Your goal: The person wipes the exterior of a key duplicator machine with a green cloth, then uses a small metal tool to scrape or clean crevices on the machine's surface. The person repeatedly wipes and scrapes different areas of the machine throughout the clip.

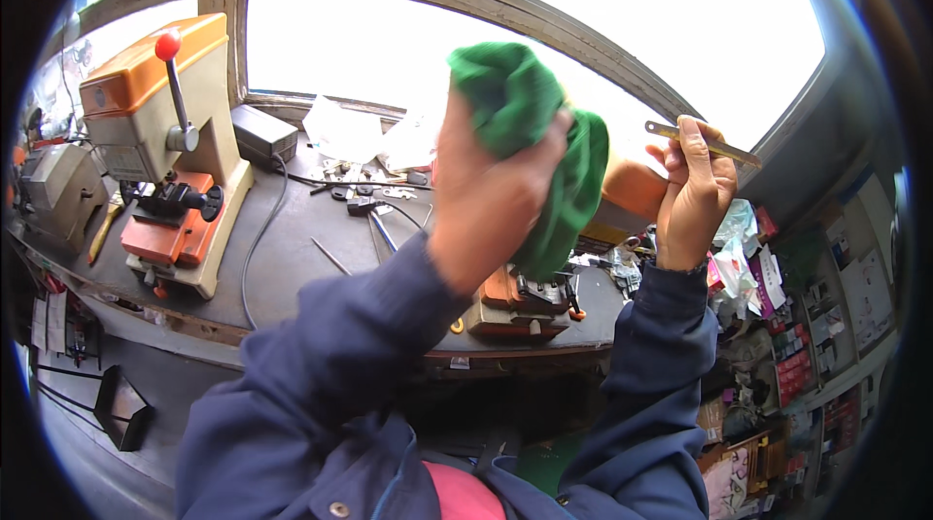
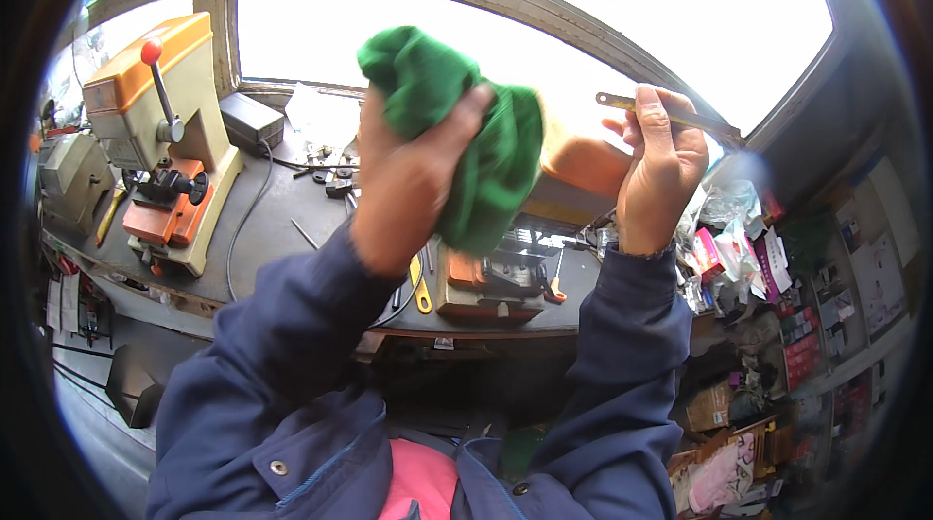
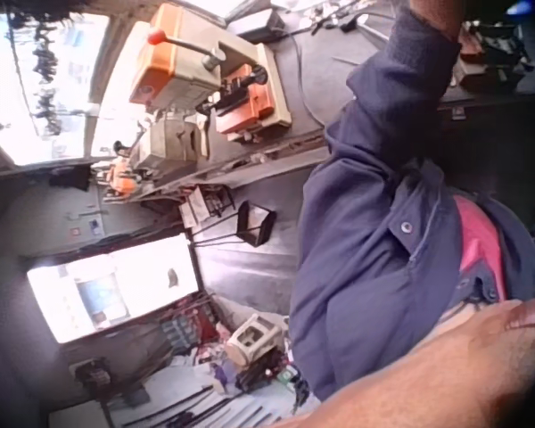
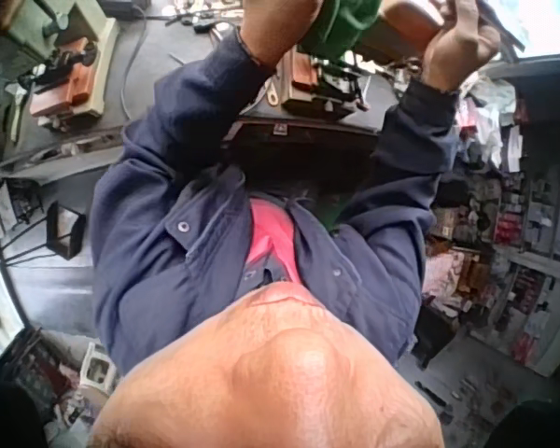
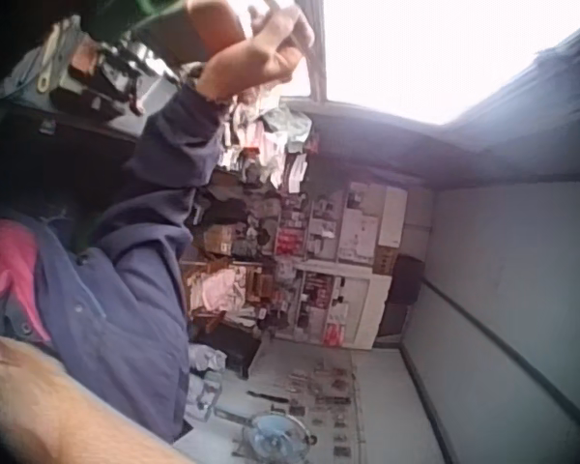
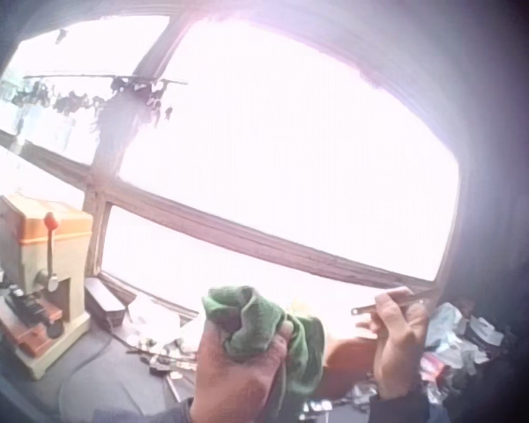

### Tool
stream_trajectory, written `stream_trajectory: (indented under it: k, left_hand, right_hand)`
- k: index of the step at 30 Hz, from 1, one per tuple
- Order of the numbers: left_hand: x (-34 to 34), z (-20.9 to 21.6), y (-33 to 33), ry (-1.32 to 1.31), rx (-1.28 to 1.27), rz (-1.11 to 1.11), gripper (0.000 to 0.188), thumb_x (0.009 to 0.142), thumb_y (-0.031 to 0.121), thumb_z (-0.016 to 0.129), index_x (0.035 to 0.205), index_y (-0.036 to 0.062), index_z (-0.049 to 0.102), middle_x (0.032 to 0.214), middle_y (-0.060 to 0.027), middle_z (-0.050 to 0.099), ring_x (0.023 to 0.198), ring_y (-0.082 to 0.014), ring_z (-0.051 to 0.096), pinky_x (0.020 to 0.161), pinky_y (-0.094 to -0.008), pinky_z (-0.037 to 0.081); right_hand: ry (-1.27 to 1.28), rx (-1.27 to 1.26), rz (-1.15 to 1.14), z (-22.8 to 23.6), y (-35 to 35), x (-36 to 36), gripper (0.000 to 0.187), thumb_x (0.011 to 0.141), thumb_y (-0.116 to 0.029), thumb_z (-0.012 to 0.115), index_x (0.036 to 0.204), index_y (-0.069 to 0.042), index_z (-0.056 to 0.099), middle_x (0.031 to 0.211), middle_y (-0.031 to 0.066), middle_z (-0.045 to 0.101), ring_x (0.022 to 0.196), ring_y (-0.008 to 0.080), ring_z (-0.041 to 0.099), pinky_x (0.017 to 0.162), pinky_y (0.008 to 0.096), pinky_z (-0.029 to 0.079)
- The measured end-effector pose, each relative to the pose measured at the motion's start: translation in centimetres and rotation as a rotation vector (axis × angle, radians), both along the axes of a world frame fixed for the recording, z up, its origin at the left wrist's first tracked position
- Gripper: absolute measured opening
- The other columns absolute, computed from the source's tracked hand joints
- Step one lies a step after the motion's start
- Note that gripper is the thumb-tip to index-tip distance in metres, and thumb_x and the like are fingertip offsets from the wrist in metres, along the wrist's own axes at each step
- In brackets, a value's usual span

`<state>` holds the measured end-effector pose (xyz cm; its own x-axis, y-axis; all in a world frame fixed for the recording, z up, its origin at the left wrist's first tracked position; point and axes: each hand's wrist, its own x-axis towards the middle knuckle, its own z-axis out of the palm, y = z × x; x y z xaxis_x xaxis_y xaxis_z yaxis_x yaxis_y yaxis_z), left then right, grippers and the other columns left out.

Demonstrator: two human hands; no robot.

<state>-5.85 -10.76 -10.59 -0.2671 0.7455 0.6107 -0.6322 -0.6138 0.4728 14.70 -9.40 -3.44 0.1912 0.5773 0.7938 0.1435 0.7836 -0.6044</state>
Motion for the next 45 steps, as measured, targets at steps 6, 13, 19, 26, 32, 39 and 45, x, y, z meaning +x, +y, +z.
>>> stream_trajectory:
  k: [6, 13, 19, 26, 32, 39, 45]
  left_hand:
    - [6.8, 2.8, 7.1, 0.263, -0.049, 0.075, 0.045, 0.104, 0.016, 0.074, 0.135, 0.0027, 0.045, 0.114, -0.0181, 0.067, 0.105, -0.0332, 0.071, 0.091, -0.0438, 0.057]
    - [9.3, 5.5, 17.4, 0.231, 0.055, 0.445, 0.052, 0.089, 0.01, 0.083, 0.128, 0.0013, 0.049, 0.121, -0.024, 0.06, 0.114, -0.0426, 0.063, 0.101, -0.0519, 0.05]
    - [9.1, 5.9, 22.2, 0.372, -0.224, 0.577, 0.078, 0.084, 0.022, 0.089, 0.145, 0.0061, 0.043, 0.134, -0.0254, 0.062, 0.121, -0.0437, 0.068, 0.106, -0.0489, 0.055]
    - [8.2, 5.1, 17.5, 0.586, -0.368, 0.357, 0.055, 0.101, 0.034, 0.07, 0.142, 0.0011, 0.057, 0.127, -0.026, 0.072, 0.118, -0.0396, 0.071, 0.103, -0.0463, 0.054]
    - [7.9, 2.9, 5.4, 0.287, -0.062, 0.147, 0.04, 0.107, 0.02, 0.063, 0.144, 0.0047, 0.054, 0.113, -0.0189, 0.073, 0.103, -0.0357, 0.073, 0.093, -0.0446, 0.056]
    - [8.3, 2.0, 4.4, 0.205, 0.088, 0.042, 0.036, 0.111, 0.007, 0.058, 0.146, 0.005, 0.05, 0.125, -0.0101, 0.068, 0.113, -0.0166, 0.064, 0.097, -0.0333, 0.054]
    - [9.2, 3.0, 16.6, 0.346, -0.223, 0.194, 0.051, 0.106, 0.02, 0.06, 0.152, 0.0038, 0.049, 0.132, -0.0268, 0.069, 0.123, -0.0401, 0.068, 0.106, -0.0465, 0.053]
  right_hand:
    - [0.26, -0.023, 0.197, 0.3, -0.5, 0.5, 0.007, 0.107, -0.006, 0.07, 0.108, -0.001, 0.075, 0.085, 0.0022, 0.069, 0.072, 0.0075, 0.06, 0.083, 0.0404, 0.07]
    - [0.283, 0.035, 0.338, -0.3, -0.9, 1.2, 0.01, 0.106, -0.007, 0.072, 0.111, 0.001, 0.075, 0.092, 0.004, 0.073, 0.076, 0.0099, 0.066, 0.095, 0.0464, 0.068]
    - [0.275, 0.057, 0.383, -0.4, -0.6, 1.6, 0.009, 0.106, -0.006, 0.072, 0.11, 0.001, 0.076, 0.098, 0.0076, 0.077, 0.088, 0.0147, 0.075, 0.097, 0.0492, 0.067]
    - [0.282, 0.044, 0.349, -0.3, -0.3, 1.8, 0.007, 0.105, -0.003, 0.071, 0.106, 0.001, 0.077, 0.094, 0.0051, 0.076, 0.079, 0.012, 0.072, 0.099, 0.0506, 0.067]
    - [0.246, 0.048, 0.419, -0.6, -0.2, 2.5, 0.013, 0.108, -0.009, 0.07, 0.112, 0.0, 0.079, 0.096, 0.0047, 0.078, 0.073, 0.0087, 0.064, 0.108, 0.0568, 0.061]
    - [0.272, 0.024, 0.336, -0.6, 0.0, 3.4, 0.017, 0.108, -0.005, 0.064, 0.111, 0.003, 0.079, 0.093, 0.0052, 0.074, 0.075, 0.012, 0.061, 0.112, 0.0626, 0.059]
    - [0.315, 0.021, 0.294, -0.4, -0.1, 3.1, 0.017, 0.108, -0.006, 0.066, 0.111, 0.004, 0.079, 0.087, 0.0031, 0.071, 0.073, 0.011, 0.061, 0.112, 0.0637, 0.058]
